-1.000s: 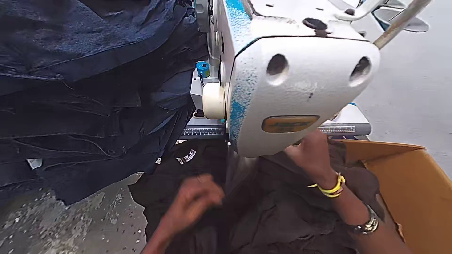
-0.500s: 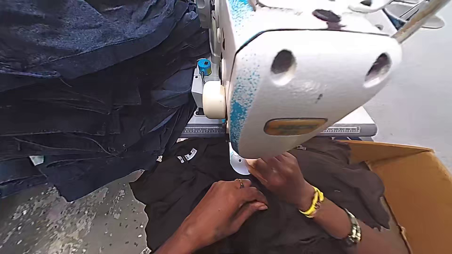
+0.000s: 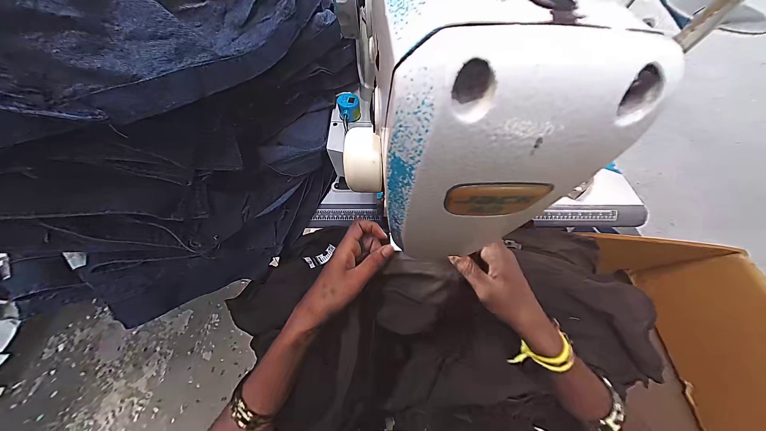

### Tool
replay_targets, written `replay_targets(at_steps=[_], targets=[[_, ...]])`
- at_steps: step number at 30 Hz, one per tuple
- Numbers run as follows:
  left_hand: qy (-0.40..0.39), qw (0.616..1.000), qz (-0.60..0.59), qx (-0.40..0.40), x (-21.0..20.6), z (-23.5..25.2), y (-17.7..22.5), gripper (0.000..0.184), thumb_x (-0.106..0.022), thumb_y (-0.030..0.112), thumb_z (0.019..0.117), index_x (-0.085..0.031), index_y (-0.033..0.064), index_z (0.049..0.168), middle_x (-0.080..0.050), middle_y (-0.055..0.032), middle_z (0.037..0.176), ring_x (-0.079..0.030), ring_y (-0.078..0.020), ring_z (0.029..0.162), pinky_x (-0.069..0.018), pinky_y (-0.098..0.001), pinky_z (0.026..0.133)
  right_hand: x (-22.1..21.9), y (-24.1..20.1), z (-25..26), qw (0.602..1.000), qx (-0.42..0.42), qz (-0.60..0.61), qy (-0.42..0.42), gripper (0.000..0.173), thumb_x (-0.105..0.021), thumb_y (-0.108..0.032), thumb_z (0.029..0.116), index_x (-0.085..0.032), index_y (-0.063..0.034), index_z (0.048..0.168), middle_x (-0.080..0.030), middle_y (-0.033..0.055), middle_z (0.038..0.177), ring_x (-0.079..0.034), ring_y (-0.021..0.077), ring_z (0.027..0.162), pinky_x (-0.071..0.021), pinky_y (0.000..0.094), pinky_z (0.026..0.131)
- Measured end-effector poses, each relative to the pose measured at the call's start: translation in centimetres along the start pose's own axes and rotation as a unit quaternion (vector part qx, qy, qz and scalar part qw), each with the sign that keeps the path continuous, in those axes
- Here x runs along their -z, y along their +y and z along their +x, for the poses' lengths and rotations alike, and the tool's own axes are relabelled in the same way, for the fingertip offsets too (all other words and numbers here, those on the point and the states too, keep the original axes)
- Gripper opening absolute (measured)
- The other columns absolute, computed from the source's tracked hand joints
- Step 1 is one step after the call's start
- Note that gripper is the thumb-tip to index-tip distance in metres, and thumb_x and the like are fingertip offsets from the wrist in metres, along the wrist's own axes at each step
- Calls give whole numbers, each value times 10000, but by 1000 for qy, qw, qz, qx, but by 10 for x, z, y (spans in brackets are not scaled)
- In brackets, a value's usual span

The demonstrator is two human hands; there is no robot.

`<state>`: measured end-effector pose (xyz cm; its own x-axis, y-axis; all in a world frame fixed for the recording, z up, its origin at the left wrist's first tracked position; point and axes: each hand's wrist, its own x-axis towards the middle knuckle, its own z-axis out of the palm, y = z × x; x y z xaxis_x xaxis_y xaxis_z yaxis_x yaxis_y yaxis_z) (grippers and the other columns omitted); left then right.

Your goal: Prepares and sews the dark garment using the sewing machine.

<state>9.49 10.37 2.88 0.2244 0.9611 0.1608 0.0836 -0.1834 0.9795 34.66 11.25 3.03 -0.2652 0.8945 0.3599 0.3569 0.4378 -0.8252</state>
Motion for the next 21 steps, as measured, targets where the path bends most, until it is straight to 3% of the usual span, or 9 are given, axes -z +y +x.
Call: replay_targets(at_steps=[4,10,12,15,17,21], targets=[[62,997,-6,38,-6,12,4,177,-559,67,988,-470,72,1141,-509,132,736,-537,57,671,-480,-128,682,-4,10,15,999,-32,15,41,182,-623,-174,974,-549,-30,1057,-625,-89,852,-579,-110,789,-493,106,746],[52,998,7,33,-4,8,-3,249,-563,108,981,-476,36,1203,-491,119,747,-511,52,650,-463,-124,650,1,11,14,998,-41,-51,19,265,-629,-253,979,-580,-20,1095,-651,-52,864,-597,-68,797,-498,144,753],[48,998,-7,28,-4,9,-7,255,-564,102,977,-464,36,1202,-486,107,747,-497,35,638,-449,-129,631,15,19,21,987,-35,-152,49,262,-634,-257,980,-673,-22,1088,-708,13,867,-660,54,799,-545,260,753],[59,998,-5,31,-8,11,-9,248,-598,121,969,-471,59,1174,-496,112,740,-510,30,643,-459,-133,645,42,45,36,926,-1,-356,127,208,-632,-155,979,-748,8,1032,-704,216,960,-677,404,933,-525,565,809],[59,998,-4,34,-10,12,-10,271,-598,114,963,-460,49,1186,-511,102,752,-526,28,658,-464,-135,656,49,56,46,902,6,-414,119,232,-656,-169,974,-752,5,1094,-684,259,1036,-647,469,1003,-499,607,821],[75,996,-19,42,-14,12,-9,275,-594,84,955,-458,49,1191,-524,108,732,-533,34,643,-460,-125,638,41,65,64,892,7,-447,68,285,-698,-159,957,-726,17,1179,-658,262,1052,-632,471,1002,-500,589,780]])
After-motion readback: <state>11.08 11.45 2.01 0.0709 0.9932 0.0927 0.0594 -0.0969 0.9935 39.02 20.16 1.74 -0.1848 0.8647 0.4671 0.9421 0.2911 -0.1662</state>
